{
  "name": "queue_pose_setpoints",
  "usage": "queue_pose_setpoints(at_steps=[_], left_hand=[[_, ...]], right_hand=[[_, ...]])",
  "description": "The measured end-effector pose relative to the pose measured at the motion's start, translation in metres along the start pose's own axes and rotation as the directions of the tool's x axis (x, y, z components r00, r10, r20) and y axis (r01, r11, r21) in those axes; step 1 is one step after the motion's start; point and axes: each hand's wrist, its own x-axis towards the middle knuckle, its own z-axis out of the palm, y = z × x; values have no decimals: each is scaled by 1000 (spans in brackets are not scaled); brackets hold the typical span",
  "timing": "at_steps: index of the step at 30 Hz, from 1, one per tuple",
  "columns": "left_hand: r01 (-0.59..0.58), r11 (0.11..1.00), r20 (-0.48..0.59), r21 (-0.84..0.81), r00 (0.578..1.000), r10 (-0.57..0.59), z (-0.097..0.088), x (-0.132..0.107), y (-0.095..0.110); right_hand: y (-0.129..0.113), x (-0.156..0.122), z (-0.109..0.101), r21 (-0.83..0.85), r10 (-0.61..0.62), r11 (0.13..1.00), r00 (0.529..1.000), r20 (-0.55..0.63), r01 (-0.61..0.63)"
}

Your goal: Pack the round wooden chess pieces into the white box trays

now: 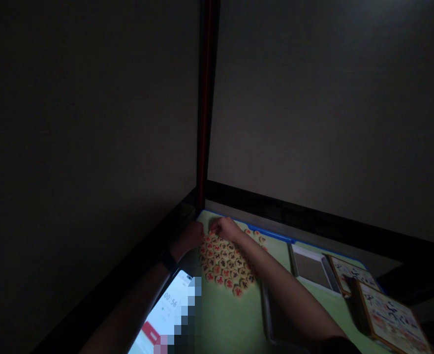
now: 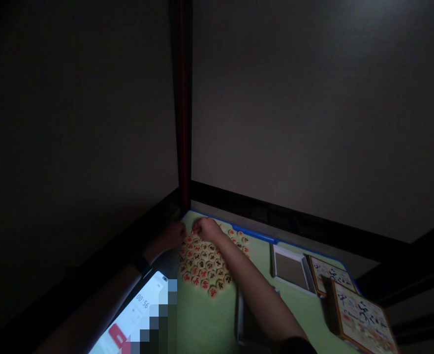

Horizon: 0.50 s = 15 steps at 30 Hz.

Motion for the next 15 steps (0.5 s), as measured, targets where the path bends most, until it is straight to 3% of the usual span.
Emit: queue_pose_setpoints(at_steps=[7,15], left_hand=[[-2,1000,17,28,1000,2,-2,-1,4],[-188,982,7,-4,982,188,0,1,6]], right_hand=[[2,-11,-16,-61,2,998,1000,22,-1],[-9,-40,-33,-240,71,969,995,66,-53]])
